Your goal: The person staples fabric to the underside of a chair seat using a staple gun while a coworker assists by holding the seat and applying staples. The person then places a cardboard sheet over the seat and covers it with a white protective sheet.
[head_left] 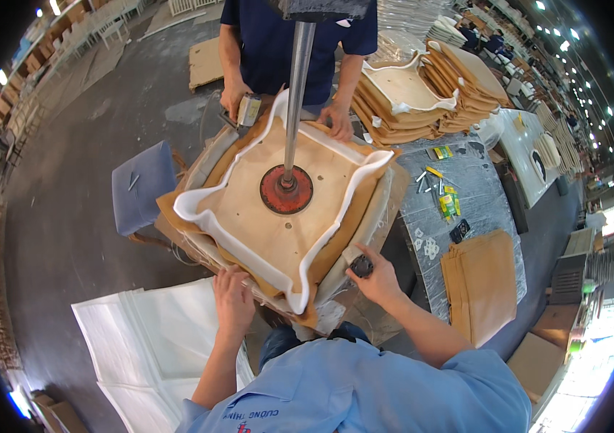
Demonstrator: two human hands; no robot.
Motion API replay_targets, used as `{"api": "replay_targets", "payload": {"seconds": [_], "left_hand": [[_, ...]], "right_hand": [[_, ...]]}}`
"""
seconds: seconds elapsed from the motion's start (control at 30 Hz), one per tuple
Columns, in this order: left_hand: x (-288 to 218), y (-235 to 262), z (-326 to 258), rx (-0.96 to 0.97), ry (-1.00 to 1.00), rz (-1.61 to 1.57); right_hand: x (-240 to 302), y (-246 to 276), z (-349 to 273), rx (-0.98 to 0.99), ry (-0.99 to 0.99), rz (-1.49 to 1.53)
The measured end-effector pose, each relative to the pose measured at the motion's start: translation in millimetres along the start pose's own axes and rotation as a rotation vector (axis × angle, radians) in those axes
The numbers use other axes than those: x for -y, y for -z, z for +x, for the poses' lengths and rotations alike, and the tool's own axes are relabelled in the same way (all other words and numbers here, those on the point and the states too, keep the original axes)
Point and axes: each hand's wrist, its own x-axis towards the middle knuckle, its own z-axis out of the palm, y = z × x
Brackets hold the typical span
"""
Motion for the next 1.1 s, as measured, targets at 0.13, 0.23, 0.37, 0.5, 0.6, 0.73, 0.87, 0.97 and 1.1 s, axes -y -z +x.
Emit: {"api": "replay_targets", "payload": {"seconds": [0.13, 0.23, 0.37, 0.5, 0.6, 0.73, 0.87, 0.97, 1.1], "left_hand": [[-14.1, -0.4, 7.5, 0.151, -0.234, 0.056], [-17.4, -3.9, 14.5, 0.186, -0.407, 0.085], [-11.1, -13.7, 12.5, 0.142, -0.496, 0.072], [-23.6, -24.8, 18.4, 0.106, -0.493, 0.092], [-25.8, -33.6, 18.8, 0.095, -0.475, 0.078], [-33.8, -44.9, 24.8, 0.151, -0.476, 0.076], [-53.0, -58.7, 36.4, 0.198, -0.474, 0.11], [-70.1, -74.9, 48.5, 0.212, -0.519, 0.097], [-101.8, -108.8, 65.4, 0.295, -0.585, 0.066]], "right_hand": [[-11.3, 13.9, -6.3, -0.185, -0.024, -0.056], [-16.8, 20.7, -28.4, -0.315, 0.025, 0.191], [28.1, 31.9, -79.5, -0.052, -0.342, 0.658], [24.1, 9.0, -114.1, 0.118, -0.411, 0.637], [19.6, -13.1, -118.0, 0.064, -0.427, 0.642], [-2.6, -22.3, -100.6, -0.033, -0.452, 0.66], [-26.0, -14.5, -77.2, -0.047, -0.435, 0.669], [-34.9, -9.7, -63.2, -0.033, -0.419, 0.62], [-44.8, -9.0, -52.8, -0.019, -0.397, 0.59]]}}
